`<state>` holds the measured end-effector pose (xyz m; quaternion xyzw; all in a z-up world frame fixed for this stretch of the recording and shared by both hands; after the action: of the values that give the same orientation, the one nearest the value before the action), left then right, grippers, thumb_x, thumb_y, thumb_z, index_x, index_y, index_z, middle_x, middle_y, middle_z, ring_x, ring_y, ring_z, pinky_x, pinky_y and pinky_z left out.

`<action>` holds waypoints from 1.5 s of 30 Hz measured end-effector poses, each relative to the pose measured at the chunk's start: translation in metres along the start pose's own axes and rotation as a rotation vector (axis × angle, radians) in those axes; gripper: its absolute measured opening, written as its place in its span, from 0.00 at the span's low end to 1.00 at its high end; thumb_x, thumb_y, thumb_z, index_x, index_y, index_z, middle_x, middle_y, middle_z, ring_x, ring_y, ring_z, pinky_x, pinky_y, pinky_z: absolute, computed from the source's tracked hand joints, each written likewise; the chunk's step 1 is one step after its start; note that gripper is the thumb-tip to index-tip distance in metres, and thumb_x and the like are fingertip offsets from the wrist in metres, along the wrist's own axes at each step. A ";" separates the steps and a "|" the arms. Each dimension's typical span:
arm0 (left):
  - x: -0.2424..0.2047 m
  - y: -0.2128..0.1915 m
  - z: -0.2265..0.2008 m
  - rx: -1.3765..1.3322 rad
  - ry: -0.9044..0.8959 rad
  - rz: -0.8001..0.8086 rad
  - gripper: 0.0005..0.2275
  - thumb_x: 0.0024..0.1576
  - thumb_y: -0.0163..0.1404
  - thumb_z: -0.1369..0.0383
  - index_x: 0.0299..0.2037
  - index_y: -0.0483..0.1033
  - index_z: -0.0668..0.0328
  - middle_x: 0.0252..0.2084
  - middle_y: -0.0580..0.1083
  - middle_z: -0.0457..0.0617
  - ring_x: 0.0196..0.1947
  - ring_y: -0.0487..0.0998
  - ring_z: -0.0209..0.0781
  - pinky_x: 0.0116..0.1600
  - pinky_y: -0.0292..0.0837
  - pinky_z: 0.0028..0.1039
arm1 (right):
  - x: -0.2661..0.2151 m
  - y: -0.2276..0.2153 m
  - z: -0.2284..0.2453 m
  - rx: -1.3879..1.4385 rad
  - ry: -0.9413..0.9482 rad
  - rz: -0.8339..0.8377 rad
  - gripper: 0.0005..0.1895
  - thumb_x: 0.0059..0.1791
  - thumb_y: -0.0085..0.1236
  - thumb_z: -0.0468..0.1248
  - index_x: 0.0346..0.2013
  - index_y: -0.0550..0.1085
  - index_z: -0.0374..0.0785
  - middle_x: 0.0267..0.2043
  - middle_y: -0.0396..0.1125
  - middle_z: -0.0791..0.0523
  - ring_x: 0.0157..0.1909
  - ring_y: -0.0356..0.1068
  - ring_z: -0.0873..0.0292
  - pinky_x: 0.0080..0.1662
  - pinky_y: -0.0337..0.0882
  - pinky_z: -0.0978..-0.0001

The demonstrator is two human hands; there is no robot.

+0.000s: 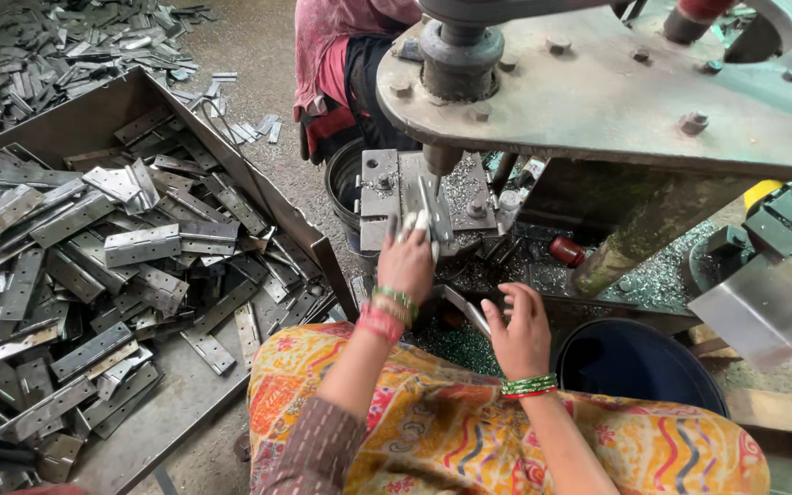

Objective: The person operates a drill press to process metal hinge components. They pick up a hinge from a bin, place it under the drill, activate the machine, and then return the processed piece to the bin. This cycle repeats throughout the clip.

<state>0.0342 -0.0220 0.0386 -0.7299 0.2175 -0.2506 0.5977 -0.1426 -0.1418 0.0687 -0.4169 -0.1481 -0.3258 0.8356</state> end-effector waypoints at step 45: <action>-0.032 -0.042 0.021 0.282 -0.139 -0.552 0.10 0.55 0.50 0.64 0.44 0.79 0.51 0.48 0.75 0.46 0.49 0.78 0.45 0.53 0.66 0.44 | 0.002 -0.002 -0.019 0.113 0.044 -0.048 0.20 0.54 0.57 0.46 0.52 0.71 0.34 0.61 0.59 0.49 0.58 0.66 0.50 0.50 0.74 0.61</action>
<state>0.0231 0.0214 0.0733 -0.6866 -0.0672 -0.3807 0.6158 -0.1428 -0.1584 0.0597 -0.3583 -0.1576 -0.3458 0.8527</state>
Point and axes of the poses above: each hand's wrist, its own x-axis towards the middle knuckle, its own y-axis out of the palm, z = x × y, the point moved 9 cm from there along x, towards the middle knuckle
